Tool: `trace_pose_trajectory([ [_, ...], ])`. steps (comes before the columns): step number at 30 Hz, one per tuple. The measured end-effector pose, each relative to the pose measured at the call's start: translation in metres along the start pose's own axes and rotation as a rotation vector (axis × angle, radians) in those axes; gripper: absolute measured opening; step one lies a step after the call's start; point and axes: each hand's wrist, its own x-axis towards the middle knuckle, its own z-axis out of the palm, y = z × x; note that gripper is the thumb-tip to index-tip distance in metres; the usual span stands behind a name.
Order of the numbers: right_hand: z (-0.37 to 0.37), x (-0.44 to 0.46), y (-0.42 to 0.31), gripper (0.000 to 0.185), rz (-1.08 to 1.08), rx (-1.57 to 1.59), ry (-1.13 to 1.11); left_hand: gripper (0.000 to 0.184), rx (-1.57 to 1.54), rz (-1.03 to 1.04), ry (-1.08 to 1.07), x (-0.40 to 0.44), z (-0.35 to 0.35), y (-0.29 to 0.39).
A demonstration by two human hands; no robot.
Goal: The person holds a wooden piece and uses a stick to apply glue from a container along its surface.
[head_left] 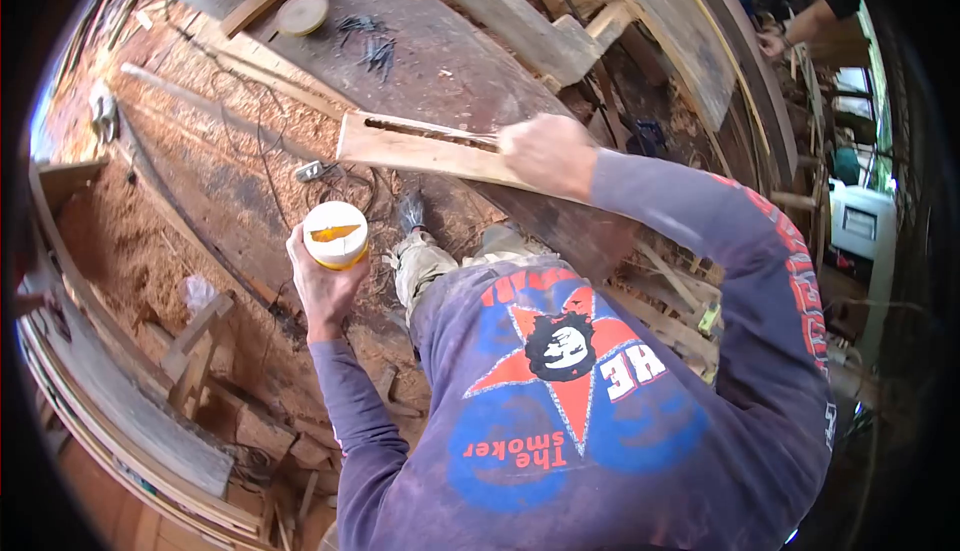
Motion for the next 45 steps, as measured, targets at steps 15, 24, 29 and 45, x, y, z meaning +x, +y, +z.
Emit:
trace_pose_trajectory([
  [15,-0.004,-0.191,0.074,0.014,0.32,0.07,0.199,0.09,-0.048,0.311,-0.308,0.023,0.061,0.082],
  [24,-0.038,-0.329,0.022,0.023,0.297,0.033,0.431,0.111,0.052,0.848,-0.674,0.026,0.178,0.195],
  [29,0.009,-0.356,0.007,0.01,0.448,-0.215,0.571,0.11,0.231,1.064,-0.899,0.006,0.24,0.248],
  [45,0.034,-0.458,-0.015,0.015,0.671,0.028,0.504,0.115,-0.015,1.112,-1.082,-0.046,0.314,0.283],
])
